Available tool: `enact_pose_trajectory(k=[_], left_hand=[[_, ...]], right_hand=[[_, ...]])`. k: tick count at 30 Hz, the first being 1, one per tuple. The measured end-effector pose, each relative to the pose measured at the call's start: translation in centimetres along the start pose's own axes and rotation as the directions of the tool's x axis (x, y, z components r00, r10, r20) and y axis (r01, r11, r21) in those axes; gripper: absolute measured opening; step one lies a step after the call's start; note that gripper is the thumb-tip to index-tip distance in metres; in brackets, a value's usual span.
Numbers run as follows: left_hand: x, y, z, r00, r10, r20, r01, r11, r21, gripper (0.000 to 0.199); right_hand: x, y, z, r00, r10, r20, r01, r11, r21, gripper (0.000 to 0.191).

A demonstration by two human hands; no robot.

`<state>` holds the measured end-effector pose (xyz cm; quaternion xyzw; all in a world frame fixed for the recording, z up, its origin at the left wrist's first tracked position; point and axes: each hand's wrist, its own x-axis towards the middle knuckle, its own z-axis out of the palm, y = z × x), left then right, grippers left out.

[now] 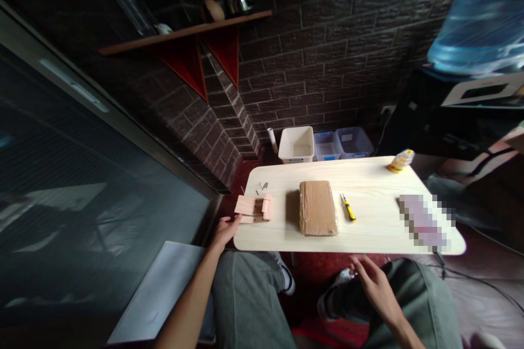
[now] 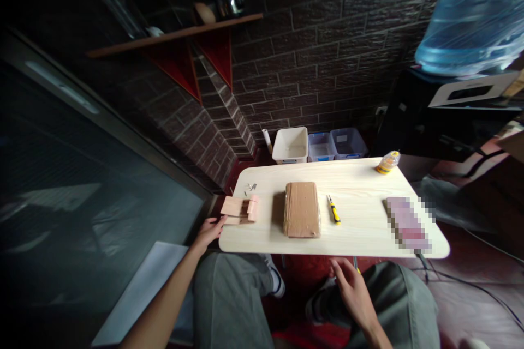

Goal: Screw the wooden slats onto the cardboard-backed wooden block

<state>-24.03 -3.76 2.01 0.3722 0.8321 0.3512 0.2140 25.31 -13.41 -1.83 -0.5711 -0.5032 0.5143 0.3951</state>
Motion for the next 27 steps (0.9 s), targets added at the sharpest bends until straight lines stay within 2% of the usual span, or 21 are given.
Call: enact_pose_trajectory(k=[3,6,10,13,15,18,20,23,25,27], left_hand=[[-2.1,-0.6,0.8,0.990,-0.077,0.121,0.093,0.987,-0.132,0.032],[-3.8,-0.5,0.8,0.983,-0.083,0.164,0.122,0.963,-0.241,0.030],[-7.0,-0.1,0.5,0.985,-0.041,0.170,0.095,0.940,-0.327,0.030],[-10.5,0.9,1.1,0.985,0.033,0.171,0.037,0.919,-0.392,0.035],[-13.2,2.0,2.2,0.975,0.106,0.196,-0.015,0.910,-0.415,0.040],[-17.5,4.1,4.3,0.947,0.186,0.261,-0.041,0.878,-0.476,0.043],[-19.8,5.4,5.7,0.923,0.229,0.310,-0.041,0.858,-0.513,0.042],[-22.0,7.0,7.2,0.913,0.246,0.326,-0.032,0.839,-0.544,0.041],[-22.4,7.9,7.8,0.900,0.275,0.339,-0.047,0.834,-0.550,0.039],[-22.1,8.9,8.1,0.880,0.320,0.351,-0.083,0.831,-0.550,0.038]], right_hand=[[-0.6,-1.2,0.6,0.998,-0.018,0.061,0.018,1.000,0.001,0.046],[-0.8,-2.8,1.2,0.995,-0.050,0.084,0.049,0.999,0.014,0.044],[-1.2,-4.7,2.5,0.988,-0.090,0.127,0.086,0.996,0.030,0.042],[-1.8,-5.9,4.1,0.980,-0.104,0.172,0.094,0.993,0.065,0.040],[-2.2,-6.5,5.3,0.976,-0.112,0.185,0.099,0.992,0.080,0.049],[-2.6,-7.3,6.4,0.966,-0.148,0.214,0.128,0.986,0.102,0.075],[-2.4,-7.6,6.5,0.957,-0.210,0.202,0.197,0.977,0.081,0.077],[-1.3,-7.6,5.6,0.953,-0.289,0.092,0.288,0.957,0.026,0.055],[-0.2,-7.4,4.5,0.960,-0.274,0.049,0.273,0.961,0.034,0.048],[1.2,-7.4,3.4,0.966,-0.251,0.068,0.249,0.968,0.037,0.044]])
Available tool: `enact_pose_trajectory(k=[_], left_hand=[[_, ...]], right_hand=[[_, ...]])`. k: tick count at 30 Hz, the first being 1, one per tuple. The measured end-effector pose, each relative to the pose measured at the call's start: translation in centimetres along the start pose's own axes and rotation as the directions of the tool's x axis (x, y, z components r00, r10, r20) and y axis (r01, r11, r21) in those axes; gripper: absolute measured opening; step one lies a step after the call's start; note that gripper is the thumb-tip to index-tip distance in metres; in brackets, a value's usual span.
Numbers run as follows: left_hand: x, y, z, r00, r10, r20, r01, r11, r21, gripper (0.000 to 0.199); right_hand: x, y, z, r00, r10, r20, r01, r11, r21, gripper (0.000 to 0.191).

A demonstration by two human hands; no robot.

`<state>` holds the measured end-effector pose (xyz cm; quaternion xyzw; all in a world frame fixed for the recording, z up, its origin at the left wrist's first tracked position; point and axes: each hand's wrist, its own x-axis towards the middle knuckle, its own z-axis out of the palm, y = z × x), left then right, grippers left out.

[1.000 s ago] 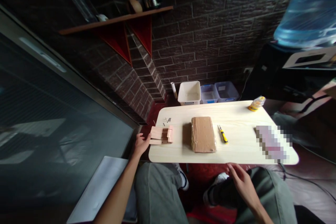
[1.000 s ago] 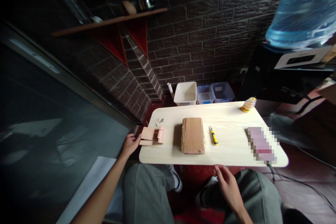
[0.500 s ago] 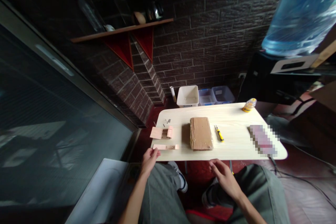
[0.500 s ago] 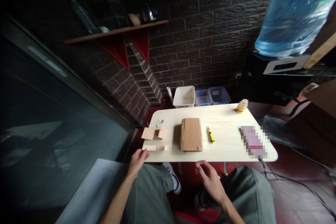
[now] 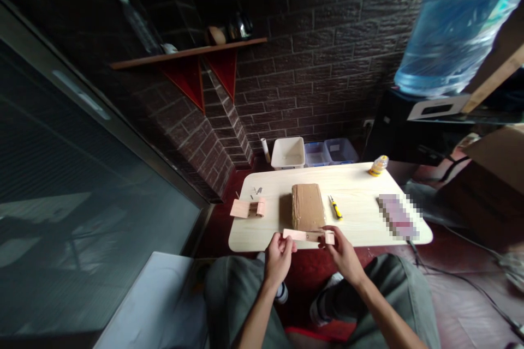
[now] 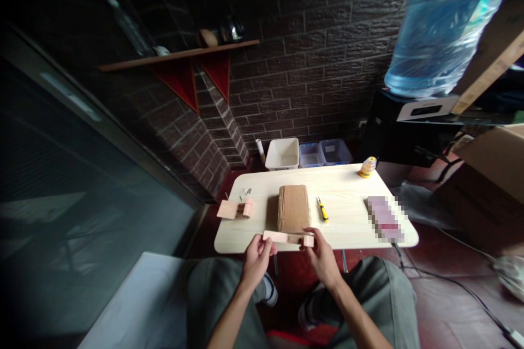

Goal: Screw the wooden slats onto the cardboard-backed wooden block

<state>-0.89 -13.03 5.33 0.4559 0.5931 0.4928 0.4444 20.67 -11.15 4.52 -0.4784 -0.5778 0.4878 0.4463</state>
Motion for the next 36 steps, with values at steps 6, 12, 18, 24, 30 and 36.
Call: enact_pose_trajectory(k=[6,12,18,24,30,36], left_hand=[[4.1,1.7,0.8,0.998,0.069,0.014,-0.069,0.997,0.028,0.038],[6.4,1.1,1.1,0.998,0.064,0.004,-0.064,0.998,0.009,0.037],[6.0,-1.0,1.0,0.997,0.079,0.022,-0.081,0.995,0.067,0.034],[5.8,-1.3,1.2,0.996,0.085,0.029,-0.087,0.995,0.058,0.035],[7.2,1.9,0.3,0.981,0.150,0.126,-0.161,0.983,0.084,0.038],[7.1,-0.7,-0.4,0.996,0.041,0.085,-0.062,0.961,0.268,0.052]], right_hand=[[4.4,-0.2,-2.7,0.998,-0.054,-0.009,0.050,0.968,-0.248,0.040],[7.1,0.9,-3.7,0.990,-0.064,0.127,0.094,0.966,-0.243,0.035],[7.0,3.1,-3.9,0.992,-0.022,0.122,0.051,0.970,-0.236,0.043],[7.0,3.2,-3.6,0.995,-0.047,0.093,0.067,0.971,-0.228,0.043],[8.3,0.3,-3.9,0.998,-0.012,-0.056,0.009,0.999,-0.052,0.045],[8.6,0.0,-5.6,0.929,0.233,-0.289,-0.112,0.918,0.380,0.045]])
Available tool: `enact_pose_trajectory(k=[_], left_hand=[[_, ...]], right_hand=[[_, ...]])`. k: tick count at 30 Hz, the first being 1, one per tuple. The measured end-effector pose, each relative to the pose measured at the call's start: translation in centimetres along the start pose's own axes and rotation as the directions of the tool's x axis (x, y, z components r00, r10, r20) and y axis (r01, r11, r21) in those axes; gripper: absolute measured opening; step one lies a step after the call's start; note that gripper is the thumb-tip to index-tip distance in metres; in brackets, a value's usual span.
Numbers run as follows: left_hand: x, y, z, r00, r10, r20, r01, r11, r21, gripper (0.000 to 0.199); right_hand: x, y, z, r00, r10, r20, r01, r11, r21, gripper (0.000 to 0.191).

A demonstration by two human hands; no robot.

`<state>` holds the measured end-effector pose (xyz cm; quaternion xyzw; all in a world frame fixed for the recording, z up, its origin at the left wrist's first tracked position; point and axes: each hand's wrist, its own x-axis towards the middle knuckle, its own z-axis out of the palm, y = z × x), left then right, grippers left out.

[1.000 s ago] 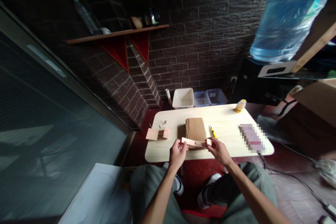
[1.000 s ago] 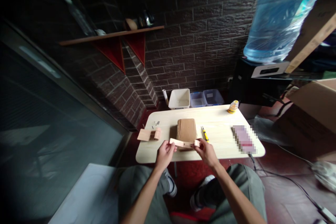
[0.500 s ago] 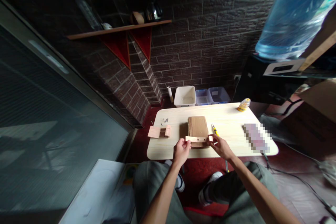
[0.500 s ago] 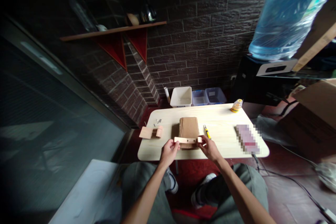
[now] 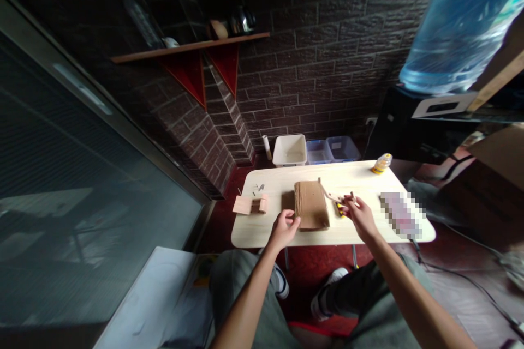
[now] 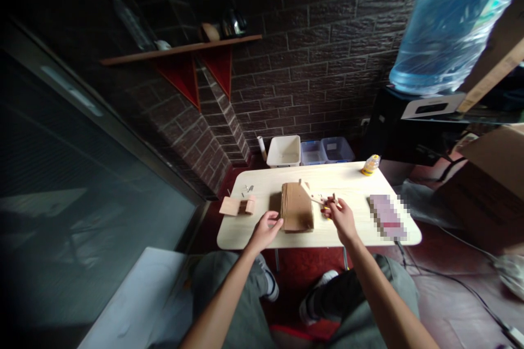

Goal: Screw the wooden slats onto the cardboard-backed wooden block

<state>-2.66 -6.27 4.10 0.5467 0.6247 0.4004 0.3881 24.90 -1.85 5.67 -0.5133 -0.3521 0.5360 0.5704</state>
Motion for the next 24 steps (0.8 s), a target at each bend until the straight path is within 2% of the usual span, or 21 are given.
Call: enact_pose_trajectory(k=[2,4,7,10,12,15,19,21,24], left_hand=[[-0.4,-1.5,1.1,0.990,-0.135,-0.035,0.136,0.990,0.023,0.066],[-0.7,-2.4,2.3,0.974,-0.224,-0.043,0.226,0.971,0.078,0.077],[-0.5,-3.1,4.0,0.966,-0.248,-0.079,0.258,0.952,0.166,0.086],[0.2,-3.5,4.7,0.964,-0.253,-0.083,0.263,0.953,0.153,0.083],[1.0,-4.0,4.4,0.968,-0.240,-0.068,0.245,0.967,0.078,0.078],[2.5,-4.7,2.9,0.983,-0.174,-0.057,0.165,0.977,-0.135,0.067],[4.6,-5.2,0.4,0.979,-0.160,-0.123,0.131,0.968,-0.214,0.056],[4.9,-5.2,-0.3,0.979,-0.168,-0.118,0.135,0.960,-0.243,0.055],[3.9,-5.2,-0.3,0.983,-0.171,-0.068,0.144,0.945,-0.294,0.059]], right_hand=[[-0.1,0.1,-0.8,0.997,0.072,-0.041,-0.067,0.992,0.108,0.045],[-0.4,0.1,-1.6,0.992,0.117,-0.042,-0.109,0.980,0.167,0.045],[-0.9,0.0,-2.6,0.990,0.133,-0.055,-0.121,0.977,0.176,0.045],[-1.5,-0.1,-3.7,0.990,0.114,-0.079,-0.103,0.986,0.132,0.044],[-1.8,-0.2,-4.4,0.990,0.104,-0.092,-0.094,0.990,0.105,0.045],[-2.6,-0.1,-5.3,0.991,0.099,-0.093,-0.091,0.992,0.088,0.043],[-3.6,0.2,-5.9,0.994,0.089,-0.062,-0.088,0.996,0.018,0.040],[-4.0,0.4,-5.7,0.995,0.083,-0.045,-0.084,0.996,-0.022,0.042],[-4.5,0.6,-4.8,0.997,0.078,-0.010,-0.078,0.996,-0.031,0.044]])
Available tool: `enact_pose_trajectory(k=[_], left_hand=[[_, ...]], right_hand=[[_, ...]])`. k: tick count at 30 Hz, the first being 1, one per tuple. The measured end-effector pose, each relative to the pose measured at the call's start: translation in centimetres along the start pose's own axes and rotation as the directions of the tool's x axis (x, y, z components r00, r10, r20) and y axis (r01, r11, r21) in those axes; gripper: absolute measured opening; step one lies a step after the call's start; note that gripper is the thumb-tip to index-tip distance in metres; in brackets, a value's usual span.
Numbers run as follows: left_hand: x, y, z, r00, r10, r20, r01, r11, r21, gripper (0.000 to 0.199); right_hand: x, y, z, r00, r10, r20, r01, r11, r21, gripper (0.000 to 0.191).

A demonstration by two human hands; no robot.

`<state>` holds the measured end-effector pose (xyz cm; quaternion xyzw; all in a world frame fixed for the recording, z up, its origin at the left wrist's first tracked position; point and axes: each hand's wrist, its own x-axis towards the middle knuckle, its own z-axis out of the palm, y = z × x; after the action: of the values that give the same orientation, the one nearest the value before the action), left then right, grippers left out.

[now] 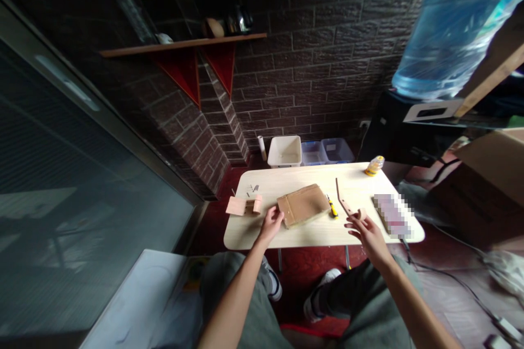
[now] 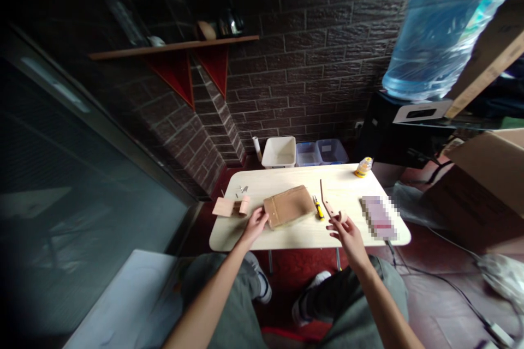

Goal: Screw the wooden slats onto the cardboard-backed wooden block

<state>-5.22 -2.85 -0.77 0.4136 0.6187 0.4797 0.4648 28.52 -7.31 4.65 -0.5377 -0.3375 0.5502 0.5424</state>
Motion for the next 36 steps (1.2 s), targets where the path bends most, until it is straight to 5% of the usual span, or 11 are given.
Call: enact_pose_trajectory(k=[7,14,18,20,23,27,31,36], left_hand=[[-3.2,-1.1,1.6,0.998,-0.036,0.055,0.042,0.994,-0.099,0.056],[-5.6,-1.2,2.6,0.997,-0.058,0.060,0.064,0.993,-0.096,0.046],[-8.3,-2.0,3.1,0.963,-0.096,0.251,0.098,0.995,0.004,0.038],[-9.0,-1.9,2.8,0.966,-0.034,0.257,0.003,0.993,0.122,0.032],[-8.8,-0.6,2.2,0.969,0.217,0.121,-0.245,0.914,0.322,0.021],[-8.0,1.6,1.7,0.878,0.471,0.080,-0.429,0.704,0.566,0.023],[-6.7,2.5,2.0,0.854,0.516,0.062,-0.431,0.637,0.639,0.027],[-3.5,3.3,2.3,0.879,0.468,0.091,-0.447,0.742,0.500,0.050]], right_hand=[[-1.8,0.4,3.2,0.985,0.030,0.168,-0.047,0.994,0.098,0.049],[-2.4,1.7,4.8,0.990,0.023,0.139,-0.034,0.996,0.079,0.047],[-2.3,1.8,4.6,0.996,-0.007,0.094,0.004,0.999,0.032,0.042],[-2.3,1.7,4.4,0.995,0.001,0.098,-0.003,1.000,0.021,0.043],[-2.5,1.7,4.0,0.996,0.004,0.093,-0.005,1.000,0.008,0.044],[-3.4,2.4,4.3,0.996,0.008,0.093,-0.010,1.000,0.022,0.047],[-4.7,3.2,5.2,0.992,0.025,0.126,-0.029,0.999,0.027,0.050],[-5.5,3.4,5.8,0.990,0.020,0.140,-0.023,1.000,0.016,0.048]])
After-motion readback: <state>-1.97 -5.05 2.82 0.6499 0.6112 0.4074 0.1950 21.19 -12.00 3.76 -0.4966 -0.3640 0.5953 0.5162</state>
